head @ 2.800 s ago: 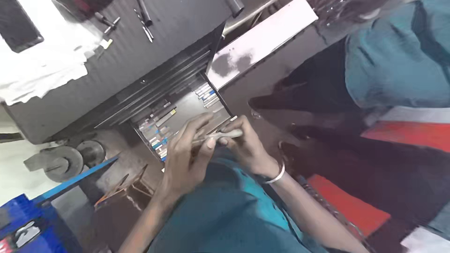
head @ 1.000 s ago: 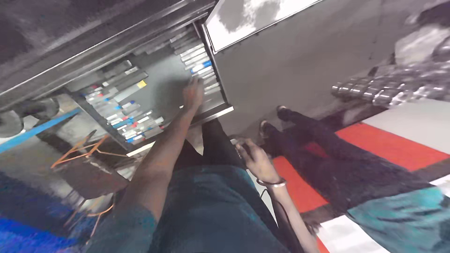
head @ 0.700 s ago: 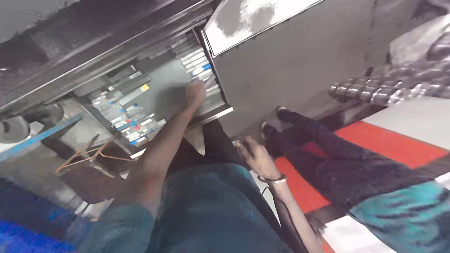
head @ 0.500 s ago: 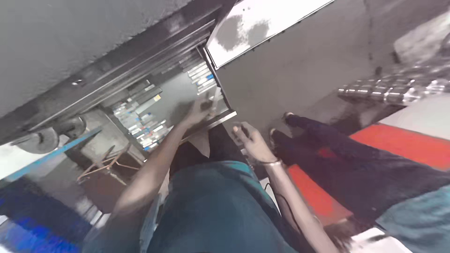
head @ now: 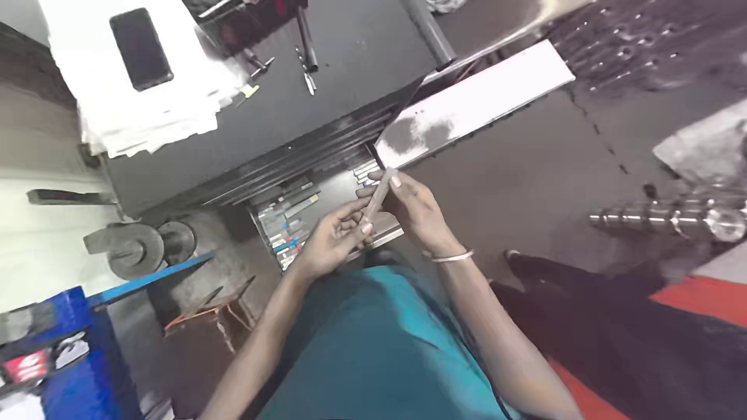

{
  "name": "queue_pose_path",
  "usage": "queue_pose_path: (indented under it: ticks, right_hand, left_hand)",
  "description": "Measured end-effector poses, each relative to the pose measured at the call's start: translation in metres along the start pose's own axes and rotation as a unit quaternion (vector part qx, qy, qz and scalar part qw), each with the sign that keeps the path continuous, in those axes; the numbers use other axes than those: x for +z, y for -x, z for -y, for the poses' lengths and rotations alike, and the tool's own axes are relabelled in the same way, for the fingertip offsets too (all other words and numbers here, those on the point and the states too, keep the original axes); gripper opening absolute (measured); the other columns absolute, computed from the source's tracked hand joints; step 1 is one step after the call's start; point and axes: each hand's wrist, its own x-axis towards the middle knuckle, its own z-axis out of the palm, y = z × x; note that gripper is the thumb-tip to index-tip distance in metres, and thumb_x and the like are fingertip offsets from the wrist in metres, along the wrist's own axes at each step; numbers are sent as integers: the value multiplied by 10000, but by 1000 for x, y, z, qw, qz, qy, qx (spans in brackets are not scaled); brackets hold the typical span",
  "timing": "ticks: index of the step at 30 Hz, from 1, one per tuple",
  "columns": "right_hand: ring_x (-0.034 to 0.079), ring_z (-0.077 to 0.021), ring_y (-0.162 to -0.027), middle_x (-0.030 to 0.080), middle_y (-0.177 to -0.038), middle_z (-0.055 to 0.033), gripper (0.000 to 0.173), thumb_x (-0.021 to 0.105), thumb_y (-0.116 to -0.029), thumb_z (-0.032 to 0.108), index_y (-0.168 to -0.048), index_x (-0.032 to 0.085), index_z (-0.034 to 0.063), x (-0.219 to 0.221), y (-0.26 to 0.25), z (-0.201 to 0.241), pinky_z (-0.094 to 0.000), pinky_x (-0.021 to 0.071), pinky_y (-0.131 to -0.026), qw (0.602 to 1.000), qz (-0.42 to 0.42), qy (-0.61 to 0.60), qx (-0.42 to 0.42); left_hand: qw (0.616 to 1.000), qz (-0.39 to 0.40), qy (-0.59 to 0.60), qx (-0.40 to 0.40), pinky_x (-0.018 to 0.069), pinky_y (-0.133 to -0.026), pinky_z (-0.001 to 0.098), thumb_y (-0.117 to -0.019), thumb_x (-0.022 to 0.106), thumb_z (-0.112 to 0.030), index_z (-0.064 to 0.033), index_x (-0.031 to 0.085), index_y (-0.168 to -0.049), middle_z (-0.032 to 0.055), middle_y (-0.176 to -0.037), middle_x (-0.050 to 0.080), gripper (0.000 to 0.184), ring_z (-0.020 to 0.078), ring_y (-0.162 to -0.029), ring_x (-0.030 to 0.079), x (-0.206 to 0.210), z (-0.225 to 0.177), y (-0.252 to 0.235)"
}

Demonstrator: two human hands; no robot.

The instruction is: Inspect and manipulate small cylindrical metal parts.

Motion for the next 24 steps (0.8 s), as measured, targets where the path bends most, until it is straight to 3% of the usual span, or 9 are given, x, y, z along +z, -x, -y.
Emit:
queue_pose_path:
  ticks: [3,11,15,17,20,24]
  right_hand:
    - [749,-233,-953,744,-1120,-154,312,415,-1100,191,-1305,553,1,31,5,18,-382,627,-866,999,14,19,-45]
    - [757,-263,-902,730,-1132,-197,302,347,-1114,204,-1238,521,-10,79,17,40,-385,650,-775,995,24,-49,-79]
    - [757,-275,-909,726,-1134,-202,347,317,-1126,253,-1259,492,-16,87,19,48,-389,650,-774,994,15,-48,-102]
    - [756,-258,-901,728,-1133,-195,337,323,-1127,250,-1272,477,-11,88,21,53,-374,648,-769,993,17,-36,-108]
    - [755,-272,-912,728,-1127,-199,327,342,-1122,235,-1298,465,-12,87,25,59,-391,647,-781,992,-4,-25,-121]
    - [727,-250,-984,706,-1131,-147,327,401,-1108,221,-1314,529,2,71,25,70,-414,637,-863,973,-71,50,-212]
  left_hand:
    - [996,-27,-66,53,615,-775,287,-1020,599,-121,26,517,-1436,65,-1071,691,448,124,-868,693,-4,-20,24]
    - [973,-19,-180,144,581,-802,241,-1054,539,-179,14,464,-1505,103,-1232,660,496,79,-921,658,-21,-44,60]
    - [974,60,-166,144,568,-846,254,-1057,530,-181,-27,300,-1601,130,-1362,606,610,76,-956,650,-27,-47,65]
    - [978,58,-138,145,596,-826,268,-1059,534,-148,-31,320,-1593,125,-1368,599,588,93,-947,670,-26,-51,66]
    - [979,49,-124,156,618,-813,294,-1063,512,-121,17,332,-1572,121,-1270,644,557,124,-932,690,-20,-57,63]
    - [979,22,-118,162,624,-838,324,-1040,530,-61,42,414,-1522,125,-1195,682,507,162,-950,706,-16,-53,59]
